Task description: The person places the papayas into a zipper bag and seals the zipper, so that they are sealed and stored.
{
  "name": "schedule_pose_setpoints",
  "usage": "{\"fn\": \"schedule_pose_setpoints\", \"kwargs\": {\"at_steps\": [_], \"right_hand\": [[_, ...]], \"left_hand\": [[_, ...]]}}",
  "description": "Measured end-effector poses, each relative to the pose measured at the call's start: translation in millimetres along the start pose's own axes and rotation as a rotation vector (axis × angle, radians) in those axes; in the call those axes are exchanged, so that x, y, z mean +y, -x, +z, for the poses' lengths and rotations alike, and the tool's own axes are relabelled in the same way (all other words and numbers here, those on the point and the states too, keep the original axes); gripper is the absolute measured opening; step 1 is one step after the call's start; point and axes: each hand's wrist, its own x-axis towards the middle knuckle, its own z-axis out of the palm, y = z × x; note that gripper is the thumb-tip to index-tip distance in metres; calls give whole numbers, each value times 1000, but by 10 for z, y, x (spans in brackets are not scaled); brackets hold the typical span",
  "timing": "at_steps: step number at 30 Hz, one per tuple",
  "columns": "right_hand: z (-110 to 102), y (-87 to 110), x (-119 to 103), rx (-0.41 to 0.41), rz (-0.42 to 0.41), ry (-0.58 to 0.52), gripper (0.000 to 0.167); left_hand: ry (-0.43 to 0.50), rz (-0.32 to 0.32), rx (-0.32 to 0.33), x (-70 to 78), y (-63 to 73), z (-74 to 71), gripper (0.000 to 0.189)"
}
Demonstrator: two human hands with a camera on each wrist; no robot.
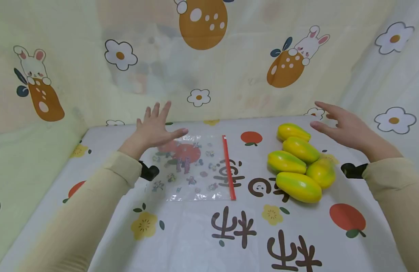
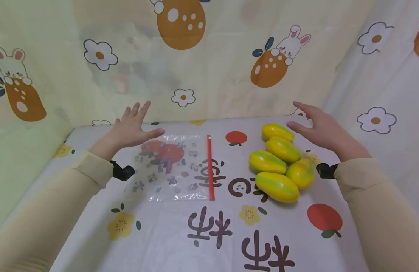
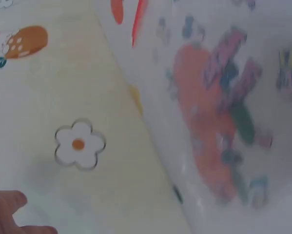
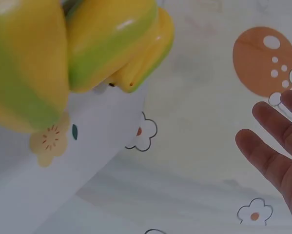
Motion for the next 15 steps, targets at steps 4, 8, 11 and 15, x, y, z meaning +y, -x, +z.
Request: {"fn": "schedule_pose_setpoints", "kwargs": {"at_steps": [4, 8, 11, 15], "right_hand": [[18, 105, 185, -4, 40, -13, 83], [46, 192, 308, -14, 64, -11, 83], [63, 211, 312, -24, 61, -20, 83], [79, 176, 202, -27, 27, -17, 82]], "left_hand": [[30, 0, -34, 262, -45, 355, 106], [10, -4, -95, 604, -98, 783, 103], [15, 6, -132, 868, -111, 1046, 97], [62, -44, -153, 1194, -77, 1285, 87]]}}
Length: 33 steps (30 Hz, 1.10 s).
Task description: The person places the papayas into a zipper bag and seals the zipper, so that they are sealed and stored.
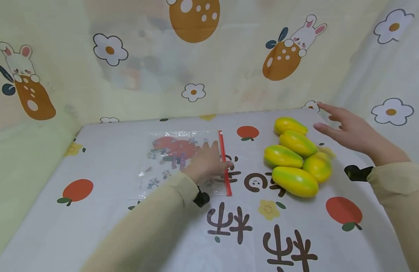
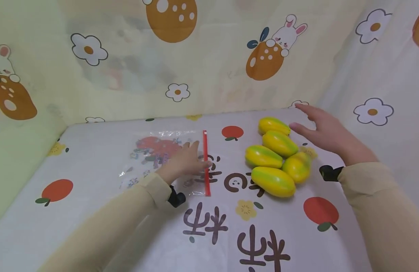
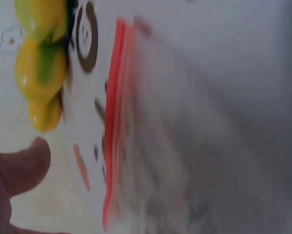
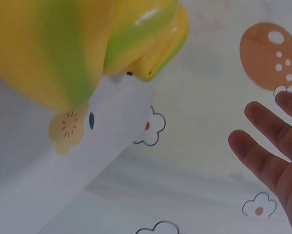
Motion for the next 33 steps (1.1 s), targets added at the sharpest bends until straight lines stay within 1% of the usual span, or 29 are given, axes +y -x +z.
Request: {"fn": "schedule_pose_setpoints", "kwargs": {"at_steps": [3, 5, 8, 10, 12, 15, 19, 22, 25, 27, 30, 33], "right_hand": [[29, -35, -115, -3, -37, 17, 82], [59, -63, -191, -6, -58, 30, 82], [114, -118, -317, -8, -84, 41, 82], [146, -160, -422, -11, -101, 39, 82], [168, -202, -548, -17, -117, 35, 82], [202, -271, -778, -39, -143, 22, 82], [282, -394, -1148, -87, -179, 6, 80], [433, -520, -1401, -118, -222, -8, 76], [662, -638, -1582, -165, -253, 2, 72], [830, -702, -1659, -215, -257, 38, 68], [1050, -756, -1708, -300, -240, 89, 62], [1209, -788, -1707, -326, -216, 97, 54]], "left_hand": [[-14, -63, 2, 171, 21, 148, 84], [-25, -101, 8, 246, 28, 232, 84], [-23, -145, 29, 306, 25, 336, 82], [-21, -166, 44, 328, 19, 375, 79], [-34, -175, 57, 343, 7, 400, 74], [-37, -178, 81, 355, -9, 418, 68], [1, -167, 115, 334, -21, 423, 55], [24, -150, 126, 304, -15, 409, 40], [29, -131, 139, 276, -2, 403, 26], [40, -120, 154, 264, 8, 394, 19], [87, -92, 196, 238, 25, 392, 11], [160, -89, 237, 213, 45, 381, 9]]}}
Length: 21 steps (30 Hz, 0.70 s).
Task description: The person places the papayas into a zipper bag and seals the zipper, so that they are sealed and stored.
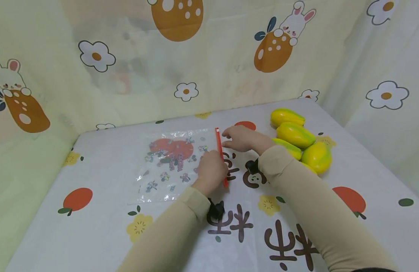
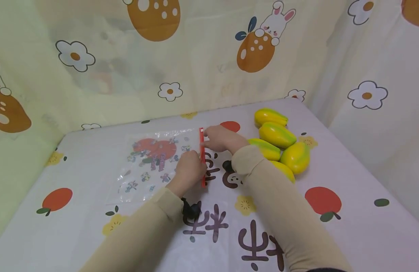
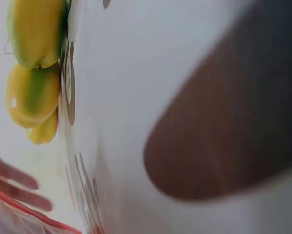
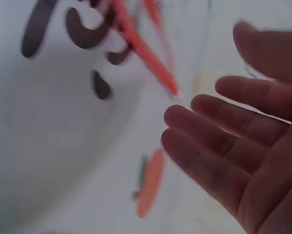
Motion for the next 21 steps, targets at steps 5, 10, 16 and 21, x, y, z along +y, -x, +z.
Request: {"fn": "schedule_pose_setpoints", "kwargs": {"at_steps": [5, 10, 16, 21], "right_hand": [[184, -83, 10, 23, 39, -83, 45], [315, -147, 1, 25, 60, -192, 38], [436, -220, 13, 85, 67, -238, 38], [511, -233, 50, 136, 99, -282, 41]], "left_hand": [[139, -40, 55, -71, 37, -30, 17], [184, 4, 136, -140, 123, -57, 19], [212, 53, 231, -200, 231, -78, 12], [218, 103, 272, -230, 323, -124, 16]]}}
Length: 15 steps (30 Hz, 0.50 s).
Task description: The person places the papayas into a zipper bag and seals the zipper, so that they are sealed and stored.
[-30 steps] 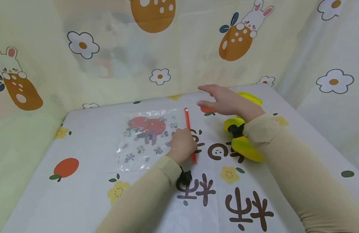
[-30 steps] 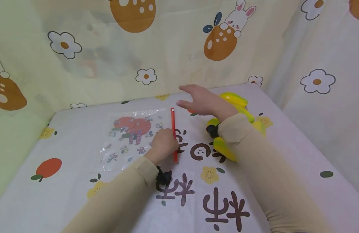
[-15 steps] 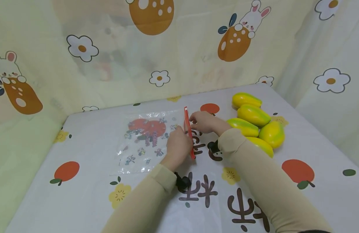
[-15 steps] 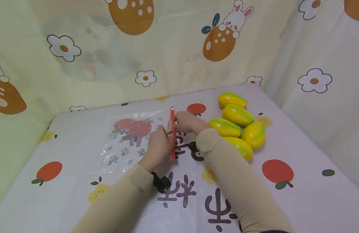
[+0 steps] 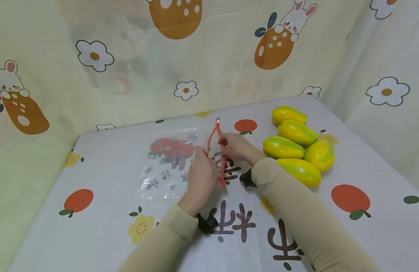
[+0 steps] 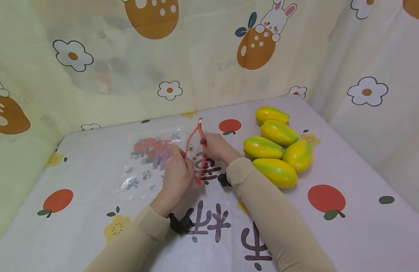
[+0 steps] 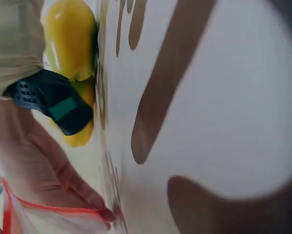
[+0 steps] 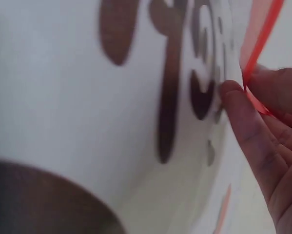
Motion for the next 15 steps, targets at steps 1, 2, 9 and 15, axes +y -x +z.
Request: {"fn": "schedule_pose_setpoints", "kwargs": {"at_steps": [1, 2, 9, 15], "right_hand": [[13, -1, 9, 3, 9, -9, 42], [24, -2, 16, 4, 19, -22, 42], [66, 9, 25, 21, 25, -62, 40], [87, 8, 26, 30, 14, -69, 39]], "left_hand": [[6, 6, 0, -1, 17, -14, 20], [8, 16, -3, -1, 34, -28, 24], [-46, 77, -56, 25, 177, -105, 51], [-184, 63, -138, 40, 274, -76, 38]]}}
